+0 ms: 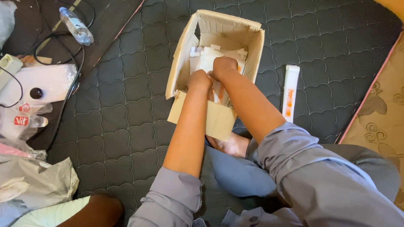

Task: A person sits on the floor and organizes a box of paper labels by inspecting them one by one.

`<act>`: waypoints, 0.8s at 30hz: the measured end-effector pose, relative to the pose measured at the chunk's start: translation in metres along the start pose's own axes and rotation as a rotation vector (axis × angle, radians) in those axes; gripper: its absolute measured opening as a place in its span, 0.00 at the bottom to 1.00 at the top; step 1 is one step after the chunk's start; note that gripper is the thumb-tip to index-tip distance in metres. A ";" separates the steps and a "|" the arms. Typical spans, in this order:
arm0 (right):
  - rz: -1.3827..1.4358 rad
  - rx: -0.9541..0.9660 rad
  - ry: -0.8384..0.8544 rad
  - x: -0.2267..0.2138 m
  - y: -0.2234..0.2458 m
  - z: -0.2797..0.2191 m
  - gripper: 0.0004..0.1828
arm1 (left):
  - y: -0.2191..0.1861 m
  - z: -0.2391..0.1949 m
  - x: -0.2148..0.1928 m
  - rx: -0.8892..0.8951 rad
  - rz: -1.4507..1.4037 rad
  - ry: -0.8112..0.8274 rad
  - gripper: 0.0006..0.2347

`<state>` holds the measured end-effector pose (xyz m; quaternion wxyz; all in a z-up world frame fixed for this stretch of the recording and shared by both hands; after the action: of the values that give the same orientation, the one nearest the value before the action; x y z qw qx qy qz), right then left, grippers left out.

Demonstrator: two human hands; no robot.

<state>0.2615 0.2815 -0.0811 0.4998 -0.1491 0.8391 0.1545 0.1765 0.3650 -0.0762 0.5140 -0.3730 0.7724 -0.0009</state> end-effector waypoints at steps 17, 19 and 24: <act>0.218 0.027 -0.099 -0.015 -0.014 -0.004 0.20 | -0.005 -0.014 -0.011 -0.036 -0.037 0.051 0.16; 0.223 0.026 -0.127 -0.020 -0.017 -0.009 0.18 | -0.003 -0.013 -0.010 -0.023 -0.027 0.025 0.16; 0.628 -0.061 -0.317 -0.063 -0.010 -0.045 0.16 | -0.008 -0.013 -0.030 0.070 -0.236 -0.132 0.17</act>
<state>0.2586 0.2602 -0.0056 0.5471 0.1274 0.7511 0.3469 0.1765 0.3714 -0.0436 0.5728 -0.4424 0.6871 -0.0640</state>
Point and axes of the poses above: each hand's wrist, its own z-axis towards the middle knuckle, its own x-axis out of the palm, y = z × x, the point moved 4 cm from there along z, towards the middle knuckle, and after that the axes turned 4 degrees about z, right-handed, at the moved point
